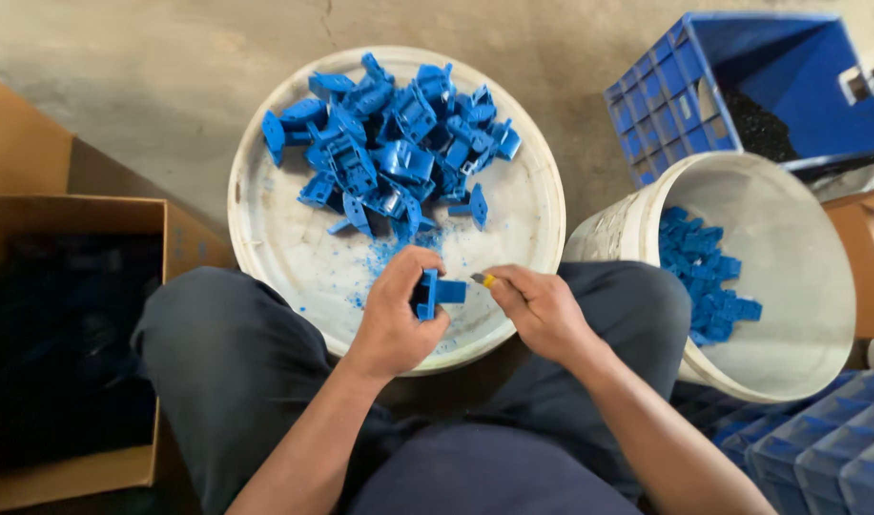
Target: The person uses a small tool to scrape and remove excess material from blue plastic components one by one on a white surface.
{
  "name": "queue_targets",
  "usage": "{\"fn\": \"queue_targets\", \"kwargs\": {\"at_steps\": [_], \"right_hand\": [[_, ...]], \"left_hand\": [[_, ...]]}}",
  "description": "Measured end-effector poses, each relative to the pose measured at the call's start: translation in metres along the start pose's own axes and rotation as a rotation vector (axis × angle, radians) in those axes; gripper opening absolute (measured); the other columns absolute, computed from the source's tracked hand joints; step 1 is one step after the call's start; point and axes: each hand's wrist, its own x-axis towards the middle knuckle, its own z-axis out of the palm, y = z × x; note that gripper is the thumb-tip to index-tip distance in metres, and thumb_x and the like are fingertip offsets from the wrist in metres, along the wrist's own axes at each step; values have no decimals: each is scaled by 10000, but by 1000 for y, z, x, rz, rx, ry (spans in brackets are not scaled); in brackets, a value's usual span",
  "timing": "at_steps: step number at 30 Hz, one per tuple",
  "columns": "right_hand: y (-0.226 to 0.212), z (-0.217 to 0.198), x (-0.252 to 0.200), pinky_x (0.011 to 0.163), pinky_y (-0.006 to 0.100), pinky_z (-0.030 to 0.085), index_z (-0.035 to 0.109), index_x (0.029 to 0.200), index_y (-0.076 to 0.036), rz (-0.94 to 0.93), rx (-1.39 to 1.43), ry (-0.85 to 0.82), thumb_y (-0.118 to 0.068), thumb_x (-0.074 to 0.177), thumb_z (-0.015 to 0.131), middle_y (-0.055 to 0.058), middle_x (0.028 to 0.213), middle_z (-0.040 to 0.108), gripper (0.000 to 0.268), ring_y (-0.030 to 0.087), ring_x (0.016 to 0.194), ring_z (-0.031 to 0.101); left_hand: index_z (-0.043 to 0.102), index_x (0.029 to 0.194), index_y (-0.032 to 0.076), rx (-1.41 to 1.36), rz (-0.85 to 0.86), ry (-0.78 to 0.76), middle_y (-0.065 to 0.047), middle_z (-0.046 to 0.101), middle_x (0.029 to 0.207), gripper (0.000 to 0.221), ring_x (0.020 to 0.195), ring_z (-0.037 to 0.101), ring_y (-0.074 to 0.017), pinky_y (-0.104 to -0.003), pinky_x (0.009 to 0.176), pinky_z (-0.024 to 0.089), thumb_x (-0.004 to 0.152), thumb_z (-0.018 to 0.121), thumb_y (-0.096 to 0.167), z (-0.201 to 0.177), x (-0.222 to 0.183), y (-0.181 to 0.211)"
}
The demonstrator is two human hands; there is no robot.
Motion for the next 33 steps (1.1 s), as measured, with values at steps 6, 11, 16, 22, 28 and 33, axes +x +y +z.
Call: {"fn": "queue_targets", "kwargs": {"at_steps": [6,11,16,22,28,33], "right_hand": [[-11,4,9,688,354,553,732,1114,-86,76,-164,-35,-251,977,629,132,838,737,238,284,745,720],[-2,9,7,693,381,553,733,1096,-89,56,-174,-27,-265,974,634,140,870,744,236,338,801,720],[4,14,4,702,423,540,727,1097,-97,12,-210,-42,-297,987,614,139,868,735,254,362,822,703],[4,18,4,688,458,523,728,1064,-115,85,-220,-123,-327,992,587,135,855,728,264,373,827,692],[-1,27,-3,721,486,517,728,1030,-144,-80,-345,-318,-343,979,581,94,912,751,252,365,852,696],[9,24,-3,755,410,546,717,1195,-139,-6,-139,-220,-264,973,626,119,978,757,271,326,894,722]], "left_hand": [[556,1076,57,52,-10,-41,-121,597,1048,422,934,602,-322,-351,834,513,687,663,-63,4,5,-7],[550,1090,44,49,-1,-84,-126,590,1072,422,949,602,-320,-347,837,514,694,650,-65,7,3,-10],[550,1084,45,73,-36,-114,-121,594,1045,422,926,603,-311,-345,818,510,690,649,-71,8,-1,-14],[558,1065,59,111,-63,-105,-112,602,998,411,877,606,-299,-339,791,512,688,650,-77,7,-1,-17],[559,1082,64,67,-116,-44,-82,604,997,376,862,618,-217,-306,798,523,743,651,-69,6,-3,-24],[542,1138,71,-239,-302,-7,-60,588,1073,429,911,582,-156,-284,790,517,757,690,-59,5,-9,-35]]}}
